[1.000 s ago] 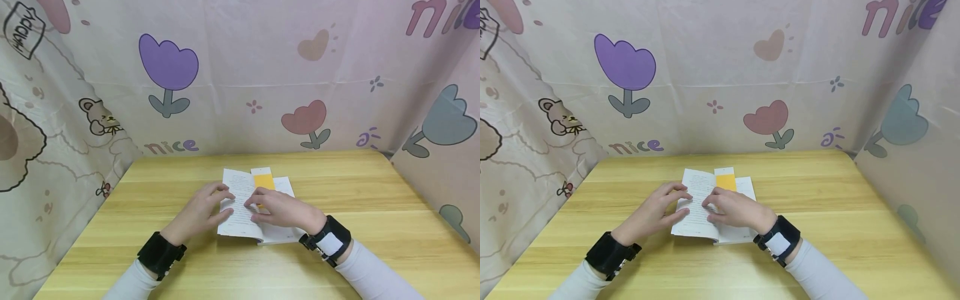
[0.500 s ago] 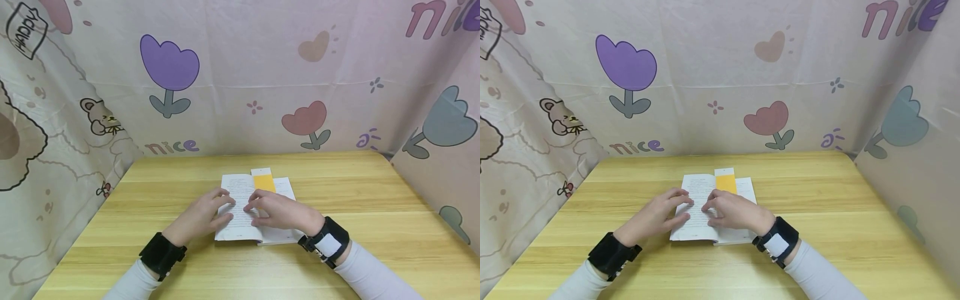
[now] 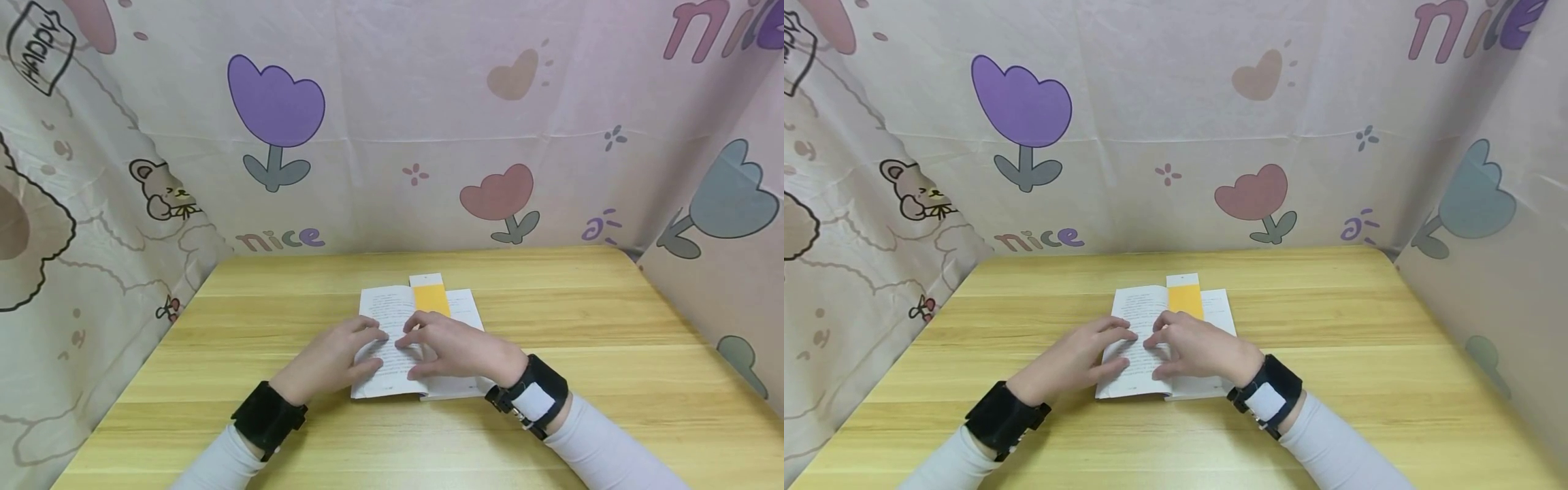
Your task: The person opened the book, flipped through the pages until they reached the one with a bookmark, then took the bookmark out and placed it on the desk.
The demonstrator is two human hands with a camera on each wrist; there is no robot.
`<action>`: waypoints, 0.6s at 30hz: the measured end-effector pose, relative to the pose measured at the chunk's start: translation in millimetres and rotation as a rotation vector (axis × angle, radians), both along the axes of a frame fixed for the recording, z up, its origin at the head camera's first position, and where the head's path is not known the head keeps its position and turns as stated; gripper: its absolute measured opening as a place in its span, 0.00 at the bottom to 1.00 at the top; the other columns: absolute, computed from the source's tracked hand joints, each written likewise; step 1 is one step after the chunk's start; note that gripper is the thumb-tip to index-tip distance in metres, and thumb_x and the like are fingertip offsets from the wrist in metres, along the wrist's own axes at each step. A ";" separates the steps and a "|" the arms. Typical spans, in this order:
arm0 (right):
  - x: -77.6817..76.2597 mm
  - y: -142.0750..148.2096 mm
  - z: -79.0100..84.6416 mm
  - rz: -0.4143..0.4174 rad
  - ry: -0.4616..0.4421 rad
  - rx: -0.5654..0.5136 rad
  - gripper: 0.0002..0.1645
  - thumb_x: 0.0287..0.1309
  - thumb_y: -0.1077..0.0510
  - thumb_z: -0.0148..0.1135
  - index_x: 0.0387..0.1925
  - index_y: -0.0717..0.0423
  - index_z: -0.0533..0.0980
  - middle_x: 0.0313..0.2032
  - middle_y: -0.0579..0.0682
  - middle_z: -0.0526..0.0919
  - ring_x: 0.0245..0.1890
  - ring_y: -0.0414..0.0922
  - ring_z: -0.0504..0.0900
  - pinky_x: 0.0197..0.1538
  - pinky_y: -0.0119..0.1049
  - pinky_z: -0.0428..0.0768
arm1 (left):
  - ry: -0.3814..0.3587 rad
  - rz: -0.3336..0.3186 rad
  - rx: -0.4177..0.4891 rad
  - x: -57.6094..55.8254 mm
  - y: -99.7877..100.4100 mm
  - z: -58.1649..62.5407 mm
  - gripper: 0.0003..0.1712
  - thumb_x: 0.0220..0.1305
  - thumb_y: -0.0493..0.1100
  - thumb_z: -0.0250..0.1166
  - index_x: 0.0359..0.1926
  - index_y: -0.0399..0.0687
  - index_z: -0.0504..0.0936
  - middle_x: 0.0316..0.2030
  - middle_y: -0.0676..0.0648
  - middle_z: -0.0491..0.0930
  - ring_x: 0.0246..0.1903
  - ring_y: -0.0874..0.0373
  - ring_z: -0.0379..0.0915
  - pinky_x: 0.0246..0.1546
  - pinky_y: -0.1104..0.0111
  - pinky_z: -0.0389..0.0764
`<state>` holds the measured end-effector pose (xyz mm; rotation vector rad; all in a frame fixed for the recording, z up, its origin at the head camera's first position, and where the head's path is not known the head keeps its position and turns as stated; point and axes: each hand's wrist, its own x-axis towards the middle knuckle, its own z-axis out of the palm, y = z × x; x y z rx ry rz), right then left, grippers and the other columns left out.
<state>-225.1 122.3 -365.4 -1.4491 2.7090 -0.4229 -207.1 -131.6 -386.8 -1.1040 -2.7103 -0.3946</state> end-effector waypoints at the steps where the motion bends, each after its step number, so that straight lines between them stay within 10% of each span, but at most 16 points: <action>1: -0.1 -0.1 -0.5 0.001 0.002 0.001 0.30 0.53 0.40 0.67 0.55 0.49 0.80 0.54 0.50 0.73 0.48 0.40 0.72 0.48 0.29 0.75 | -0.011 0.001 -0.008 0.6 0.5 0.0 0.25 0.61 0.55 0.65 0.57 0.53 0.80 0.56 0.48 0.75 0.53 0.56 0.72 0.52 0.63 0.74; 18: 2.1 -2.8 -0.3 -0.003 0.027 0.018 0.27 0.53 0.41 0.68 0.52 0.49 0.81 0.55 0.51 0.76 0.52 0.43 0.73 0.53 0.34 0.74 | -0.113 0.027 -0.059 2.1 2.2 -6.0 0.28 0.63 0.57 0.62 0.61 0.53 0.76 0.59 0.48 0.73 0.56 0.55 0.70 0.54 0.59 0.73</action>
